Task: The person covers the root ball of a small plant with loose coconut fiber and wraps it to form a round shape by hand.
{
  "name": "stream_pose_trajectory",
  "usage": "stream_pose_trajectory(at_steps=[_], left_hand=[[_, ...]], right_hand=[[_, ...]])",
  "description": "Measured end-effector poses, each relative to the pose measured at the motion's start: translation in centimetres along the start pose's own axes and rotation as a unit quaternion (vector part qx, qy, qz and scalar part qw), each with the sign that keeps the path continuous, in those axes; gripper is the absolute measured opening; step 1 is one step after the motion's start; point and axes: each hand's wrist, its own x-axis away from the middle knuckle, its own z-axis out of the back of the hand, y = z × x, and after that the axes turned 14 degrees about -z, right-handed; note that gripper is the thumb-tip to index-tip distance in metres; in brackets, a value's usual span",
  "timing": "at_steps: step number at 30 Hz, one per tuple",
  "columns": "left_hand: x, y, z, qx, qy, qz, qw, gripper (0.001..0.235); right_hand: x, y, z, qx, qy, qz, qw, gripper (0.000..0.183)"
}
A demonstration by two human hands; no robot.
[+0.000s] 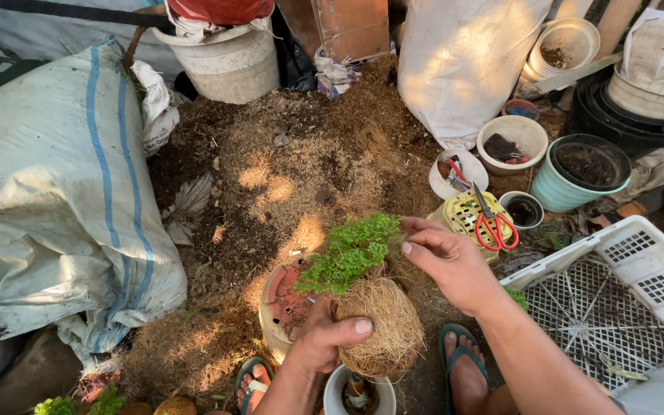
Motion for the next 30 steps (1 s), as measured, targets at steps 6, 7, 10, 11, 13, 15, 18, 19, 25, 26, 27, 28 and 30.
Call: stream_pose_trajectory(at_steps=[6, 7, 10, 11, 13, 15, 18, 19, 25, 26, 27, 28, 30], left_hand=[[0.0, 0.2, -0.5, -0.049, 0.005, 0.008, 0.999, 0.111], [0.0, 0.1, -0.4, -0.075, 0.018, 0.012, 0.997, 0.117], [-0.3, -0.5, 0.2, -0.136, 0.064, 0.032, 0.988, 0.13], [-0.3, -0.6, 0.5, -0.148, 0.081, 0.052, 0.984, 0.133], [-0.5, -0.6, 0.8, -0.149, 0.105, 0.067, 0.981, 0.136], [-0.6, -0.6, 0.9, -0.121, 0.123, 0.06, 0.983, 0.135], [-0.6, 0.0, 0.8, -0.048, 0.1, 0.028, 0.993, 0.129], [-0.5, 0.2, 0.7, -0.012, 0.068, 0.0, 0.998, 0.125], [0.2, 0.9, 0.5, 0.09, 0.065, -0.01, 0.994, 0.106], [0.3, 0.6, 0.5, 0.107, 0.051, -0.011, 0.993, 0.106], [0.4, 0.3, 0.5, 0.123, 0.038, -0.011, 0.992, 0.106], [0.5, 0.0, 0.6, 0.112, 0.036, -0.011, 0.993, 0.105], [0.3, -0.3, 0.6, 0.085, 0.026, -0.009, 0.996, 0.105]], right_hand=[[-0.6, 1.3, -0.3, -0.076, 0.0, 0.0, 0.997, 0.013], [-0.8, 1.5, -0.4, -0.146, -0.008, -0.007, 0.989, 0.012], [-1.5, 2.1, 0.6, -0.319, -0.008, -0.041, 0.947, 0.008], [-1.7, 2.2, 1.1, -0.37, -0.003, -0.055, 0.928, 0.008], [-2.3, 2.6, 2.3, -0.386, 0.031, -0.053, 0.921, 0.008], [-2.7, 3.0, 3.7, -0.361, 0.066, -0.054, 0.929, 0.01], [-3.1, 3.1, 5.9, -0.192, 0.141, -0.071, 0.969, 0.018], [-3.2, 2.9, 6.6, -0.088, 0.182, -0.087, 0.976, 0.022], [-2.6, 0.8, 6.1, 0.103, 0.218, -0.119, 0.963, 0.061], [-2.5, 0.7, 4.7, -0.01, 0.155, -0.174, 0.972, 0.059], [-2.0, 0.7, 3.3, -0.092, 0.07, -0.186, 0.976, 0.06], [-1.4, 0.8, 1.6, -0.176, -0.015, -0.198, 0.964, 0.062], [-0.2, 0.8, -1.0, -0.305, -0.161, -0.206, 0.916, 0.063]])
